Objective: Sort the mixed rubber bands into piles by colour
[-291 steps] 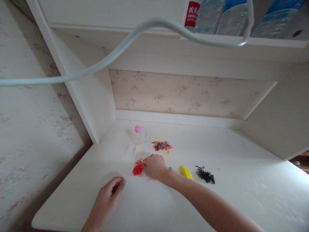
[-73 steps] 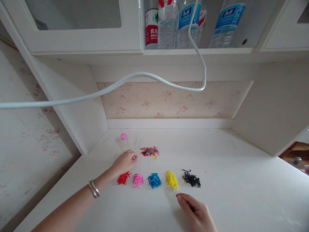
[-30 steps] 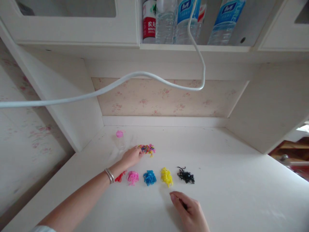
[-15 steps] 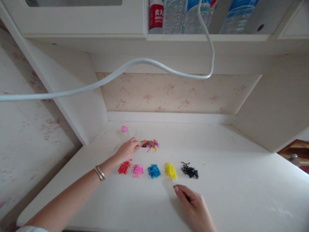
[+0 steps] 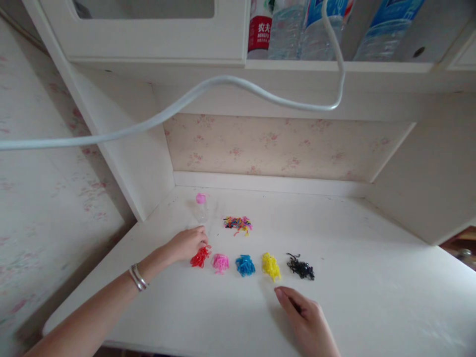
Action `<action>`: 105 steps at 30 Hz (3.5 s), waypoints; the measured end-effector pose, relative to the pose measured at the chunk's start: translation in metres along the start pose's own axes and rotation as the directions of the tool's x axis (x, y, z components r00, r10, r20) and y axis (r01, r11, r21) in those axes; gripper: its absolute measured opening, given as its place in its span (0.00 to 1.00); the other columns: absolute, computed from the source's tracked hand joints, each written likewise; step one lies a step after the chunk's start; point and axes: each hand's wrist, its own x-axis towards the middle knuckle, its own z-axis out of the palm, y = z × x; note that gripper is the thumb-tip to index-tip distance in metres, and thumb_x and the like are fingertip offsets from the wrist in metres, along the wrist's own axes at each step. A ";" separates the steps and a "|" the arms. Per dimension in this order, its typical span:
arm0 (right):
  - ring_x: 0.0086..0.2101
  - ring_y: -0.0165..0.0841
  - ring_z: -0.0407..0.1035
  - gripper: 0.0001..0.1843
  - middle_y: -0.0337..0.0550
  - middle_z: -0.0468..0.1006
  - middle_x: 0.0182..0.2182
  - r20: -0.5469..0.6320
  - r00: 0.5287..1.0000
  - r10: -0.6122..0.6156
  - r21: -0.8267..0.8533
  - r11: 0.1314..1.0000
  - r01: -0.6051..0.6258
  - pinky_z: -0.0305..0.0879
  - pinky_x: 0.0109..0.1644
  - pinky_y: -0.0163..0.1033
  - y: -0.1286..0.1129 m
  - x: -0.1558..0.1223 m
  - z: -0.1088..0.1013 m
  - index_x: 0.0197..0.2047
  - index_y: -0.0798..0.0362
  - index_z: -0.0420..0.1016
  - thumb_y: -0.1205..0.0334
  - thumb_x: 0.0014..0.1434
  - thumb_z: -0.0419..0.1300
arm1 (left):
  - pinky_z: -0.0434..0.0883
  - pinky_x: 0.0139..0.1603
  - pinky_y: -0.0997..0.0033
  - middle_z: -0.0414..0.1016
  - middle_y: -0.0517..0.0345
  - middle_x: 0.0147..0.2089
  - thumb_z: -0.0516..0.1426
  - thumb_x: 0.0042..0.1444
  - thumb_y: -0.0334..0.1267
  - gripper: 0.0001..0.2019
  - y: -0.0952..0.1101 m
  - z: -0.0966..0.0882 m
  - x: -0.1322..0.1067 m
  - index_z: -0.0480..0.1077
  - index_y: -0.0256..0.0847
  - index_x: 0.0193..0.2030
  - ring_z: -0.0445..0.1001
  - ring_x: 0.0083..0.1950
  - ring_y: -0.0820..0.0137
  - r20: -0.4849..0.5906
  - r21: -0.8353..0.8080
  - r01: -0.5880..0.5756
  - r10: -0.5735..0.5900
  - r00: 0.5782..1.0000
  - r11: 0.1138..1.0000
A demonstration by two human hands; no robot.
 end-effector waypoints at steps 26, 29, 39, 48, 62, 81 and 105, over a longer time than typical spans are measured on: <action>0.39 0.40 0.72 0.16 0.46 0.79 0.38 0.271 0.958 -0.097 -0.688 0.676 0.263 0.62 0.37 0.38 -0.102 0.149 0.047 0.42 0.43 0.77 0.56 0.57 0.51 | 0.70 0.32 0.75 0.74 0.58 0.39 0.49 0.55 0.55 0.22 -0.006 0.051 -0.125 0.67 0.43 0.49 0.72 0.30 0.70 -0.251 -0.723 0.368 -0.719 0.648 0.585; 0.41 0.42 0.72 0.16 0.49 0.78 0.41 0.276 0.959 -0.059 -0.732 0.634 0.249 0.63 0.39 0.41 -0.098 0.160 0.062 0.44 0.45 0.77 0.57 0.57 0.51 | 0.69 0.28 0.76 0.73 0.58 0.37 0.49 0.54 0.56 0.23 -0.004 0.049 -0.125 0.68 0.42 0.48 0.71 0.30 0.70 -0.250 -0.713 0.380 -0.720 0.647 0.589; 0.45 0.41 0.70 0.17 0.50 0.77 0.43 0.323 0.945 -0.056 -0.760 0.579 0.294 0.63 0.44 0.43 -0.094 0.167 0.073 0.48 0.48 0.73 0.62 0.60 0.48 | 0.71 0.41 0.72 0.75 0.56 0.40 0.50 0.54 0.55 0.20 -0.009 0.052 -0.123 0.70 0.43 0.43 0.74 0.39 0.66 -0.295 -0.655 0.382 -0.686 0.665 0.652; 0.41 0.39 0.72 0.16 0.46 0.78 0.41 0.310 0.950 -0.045 -0.669 0.700 0.252 0.63 0.40 0.39 -0.093 0.159 0.057 0.43 0.46 0.77 0.58 0.59 0.50 | 0.71 0.45 0.70 0.76 0.56 0.45 0.50 0.56 0.52 0.17 -0.009 0.052 -0.121 0.70 0.43 0.43 0.73 0.45 0.64 -0.325 -0.640 0.346 -0.650 0.687 0.686; 0.28 0.31 0.72 0.12 0.47 0.79 0.26 0.419 0.908 -0.022 -0.486 0.839 0.244 0.60 0.27 0.28 -0.127 0.148 0.119 0.33 0.58 0.80 0.64 0.49 0.57 | 0.70 0.43 0.68 0.75 0.55 0.47 0.50 0.57 0.50 0.18 -0.007 0.053 -0.121 0.69 0.42 0.47 0.74 0.41 0.66 -0.319 -0.617 0.360 -0.641 0.698 0.700; 0.19 0.24 0.52 0.19 0.32 0.59 0.16 0.288 0.951 -0.116 -0.081 0.986 0.145 0.47 0.22 0.28 -0.088 0.071 0.031 0.22 0.55 0.71 0.53 0.57 0.50 | 0.71 0.42 0.71 0.76 0.57 0.43 0.50 0.56 0.51 0.17 -0.004 0.048 -0.115 0.70 0.43 0.44 0.74 0.40 0.66 -0.301 -0.609 0.368 -0.634 0.712 0.703; 0.18 0.27 0.53 0.26 0.35 0.58 0.14 -0.180 0.983 -0.021 0.058 0.998 0.032 0.50 0.21 0.31 0.020 -0.004 -0.001 0.29 0.53 0.76 0.39 0.53 0.50 | 0.66 0.39 0.71 0.74 0.52 0.42 0.52 0.56 0.40 0.10 0.054 0.037 0.090 0.74 0.43 0.38 0.74 0.41 0.67 -0.197 0.075 0.298 -0.279 0.940 0.951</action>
